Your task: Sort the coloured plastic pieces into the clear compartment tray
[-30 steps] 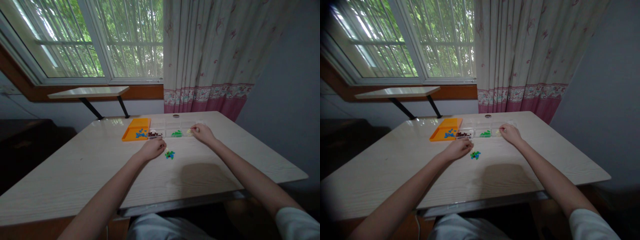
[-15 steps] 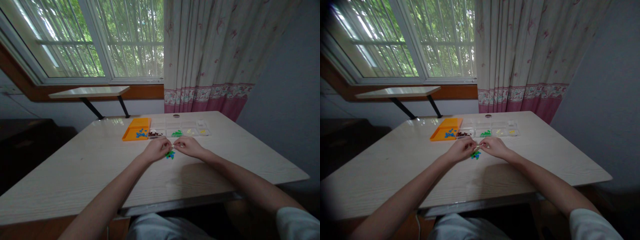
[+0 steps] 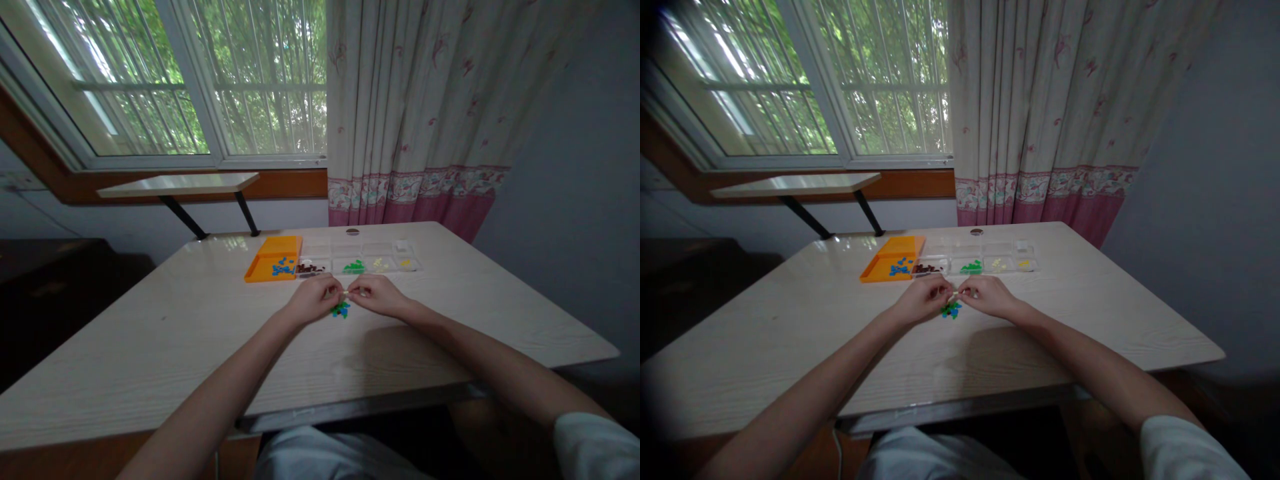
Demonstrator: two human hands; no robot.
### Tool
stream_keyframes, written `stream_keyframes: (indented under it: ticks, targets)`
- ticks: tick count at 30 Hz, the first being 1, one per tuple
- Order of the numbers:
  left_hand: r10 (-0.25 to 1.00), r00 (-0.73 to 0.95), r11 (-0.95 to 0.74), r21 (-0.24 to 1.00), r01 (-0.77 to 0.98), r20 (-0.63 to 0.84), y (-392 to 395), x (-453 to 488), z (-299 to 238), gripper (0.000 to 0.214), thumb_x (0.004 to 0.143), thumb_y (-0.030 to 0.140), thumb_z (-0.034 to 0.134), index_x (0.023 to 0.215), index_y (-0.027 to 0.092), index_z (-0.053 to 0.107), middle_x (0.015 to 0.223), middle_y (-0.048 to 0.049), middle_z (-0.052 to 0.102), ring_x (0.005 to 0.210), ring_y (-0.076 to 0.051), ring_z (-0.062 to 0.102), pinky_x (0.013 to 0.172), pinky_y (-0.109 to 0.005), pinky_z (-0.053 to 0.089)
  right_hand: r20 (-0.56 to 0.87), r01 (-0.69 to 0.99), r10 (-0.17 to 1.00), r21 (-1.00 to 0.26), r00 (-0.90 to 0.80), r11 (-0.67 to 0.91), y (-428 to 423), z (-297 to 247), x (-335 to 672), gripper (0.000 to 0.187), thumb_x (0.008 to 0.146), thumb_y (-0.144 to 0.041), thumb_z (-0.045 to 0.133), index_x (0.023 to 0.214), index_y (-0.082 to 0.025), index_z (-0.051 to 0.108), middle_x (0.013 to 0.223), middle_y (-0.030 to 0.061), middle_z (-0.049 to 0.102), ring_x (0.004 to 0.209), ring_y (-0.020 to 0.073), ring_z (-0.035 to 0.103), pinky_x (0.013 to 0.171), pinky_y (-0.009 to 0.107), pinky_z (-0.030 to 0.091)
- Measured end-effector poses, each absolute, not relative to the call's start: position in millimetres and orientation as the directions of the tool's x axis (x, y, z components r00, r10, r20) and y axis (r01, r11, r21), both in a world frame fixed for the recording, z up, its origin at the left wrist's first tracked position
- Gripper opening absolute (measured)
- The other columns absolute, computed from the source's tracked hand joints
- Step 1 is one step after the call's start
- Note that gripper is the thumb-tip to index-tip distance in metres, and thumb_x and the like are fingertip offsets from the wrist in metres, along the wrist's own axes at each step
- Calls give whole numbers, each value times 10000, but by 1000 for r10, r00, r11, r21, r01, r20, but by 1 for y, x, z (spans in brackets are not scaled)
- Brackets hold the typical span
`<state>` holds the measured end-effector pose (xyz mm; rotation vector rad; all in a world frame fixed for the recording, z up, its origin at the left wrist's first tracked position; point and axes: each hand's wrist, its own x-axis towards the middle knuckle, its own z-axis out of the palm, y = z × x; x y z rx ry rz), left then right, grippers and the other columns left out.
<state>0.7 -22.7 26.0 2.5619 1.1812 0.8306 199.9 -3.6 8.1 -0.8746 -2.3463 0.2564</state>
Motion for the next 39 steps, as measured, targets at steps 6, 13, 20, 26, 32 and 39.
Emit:
stream_keyframes:
  ticks: [6,13,20,26,32,39]
  targets:
    - [750,523,-661,428,616,406,-22,0,28,147,782,218,489,773,138,612,721,-29,572,664,-108,493,603,-212,366,508,513,614,-343,-603,787,-3,8,200,157,812,-290,520,805,-192,642,733,19,639,683,123,570,624,212,404]
    - [777,602,-604,486,632,183,-19,-12,36,157,743,262,531,699,131,606,603,9,528,542,-81,427,513,-190,310,713,542,591,-346,-378,765,3,25,217,197,826,-327,505,804,-189,643,733,29,634,568,101,504,573,220,398]
    - [740,671,-587,523,617,39,-13,-22,29,162,710,287,559,726,130,595,612,18,519,550,-81,447,502,-175,309,794,607,576,-363,-196,707,15,31,235,232,815,-374,500,799,-195,647,712,38,638,567,118,508,551,242,413]
    - [751,661,-557,538,633,0,-8,-27,25,190,707,315,567,770,144,621,619,16,533,552,-86,463,510,-176,325,804,601,557,-344,-208,722,14,31,234,218,816,-365,505,801,-200,647,711,34,641,547,112,497,537,240,413]
    - [761,649,-555,524,646,6,-9,-27,27,190,692,306,567,774,147,632,626,12,541,558,-91,472,512,-175,332,808,605,551,-336,-210,722,12,33,235,224,818,-370,504,803,-200,649,702,32,640,553,113,509,541,242,419]
    - [744,668,-565,535,628,1,-9,-26,25,152,689,215,517,763,134,622,625,9,548,556,-88,474,520,-175,338,804,622,552,-320,-221,715,17,32,238,224,819,-369,500,818,-204,652,727,38,647,568,121,517,547,248,418]
